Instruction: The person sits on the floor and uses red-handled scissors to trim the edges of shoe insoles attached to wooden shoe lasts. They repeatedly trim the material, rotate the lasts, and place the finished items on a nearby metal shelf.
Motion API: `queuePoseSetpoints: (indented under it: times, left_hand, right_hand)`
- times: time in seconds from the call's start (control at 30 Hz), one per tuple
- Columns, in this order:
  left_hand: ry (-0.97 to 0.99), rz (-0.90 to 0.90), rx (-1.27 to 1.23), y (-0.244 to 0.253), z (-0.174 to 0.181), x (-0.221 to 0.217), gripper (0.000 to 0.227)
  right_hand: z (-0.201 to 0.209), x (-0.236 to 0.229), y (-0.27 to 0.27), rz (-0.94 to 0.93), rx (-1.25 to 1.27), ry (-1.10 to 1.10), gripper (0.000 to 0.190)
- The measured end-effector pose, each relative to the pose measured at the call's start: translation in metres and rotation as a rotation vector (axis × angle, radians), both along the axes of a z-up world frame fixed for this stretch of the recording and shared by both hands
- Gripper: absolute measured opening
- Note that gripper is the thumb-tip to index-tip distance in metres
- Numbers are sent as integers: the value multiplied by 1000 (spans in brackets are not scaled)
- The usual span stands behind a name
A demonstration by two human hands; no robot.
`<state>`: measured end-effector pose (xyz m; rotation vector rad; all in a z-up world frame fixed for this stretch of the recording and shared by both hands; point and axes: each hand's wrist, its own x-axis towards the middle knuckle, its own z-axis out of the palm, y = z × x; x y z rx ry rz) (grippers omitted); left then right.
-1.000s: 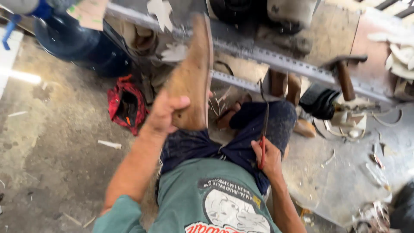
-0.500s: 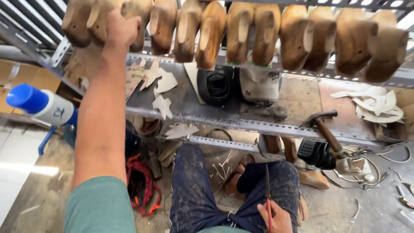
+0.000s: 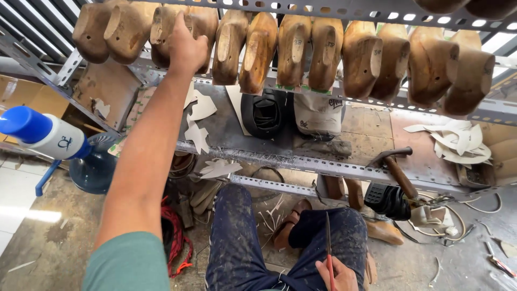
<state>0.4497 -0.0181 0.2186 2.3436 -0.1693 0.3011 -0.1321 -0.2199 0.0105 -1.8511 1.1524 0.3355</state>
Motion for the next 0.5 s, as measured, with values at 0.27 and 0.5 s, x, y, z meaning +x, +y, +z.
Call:
queuePoseSetpoints:
  times: [0.27, 0.5]
  left_hand:
    - [232, 86, -438, 41, 43, -81, 49]
    - [-44, -207, -741, 63, -42, -381, 55]
  right_hand:
    - [16, -9, 9, 53, -61, -25, 32]
    - [64, 44, 62, 212, 261, -717, 23]
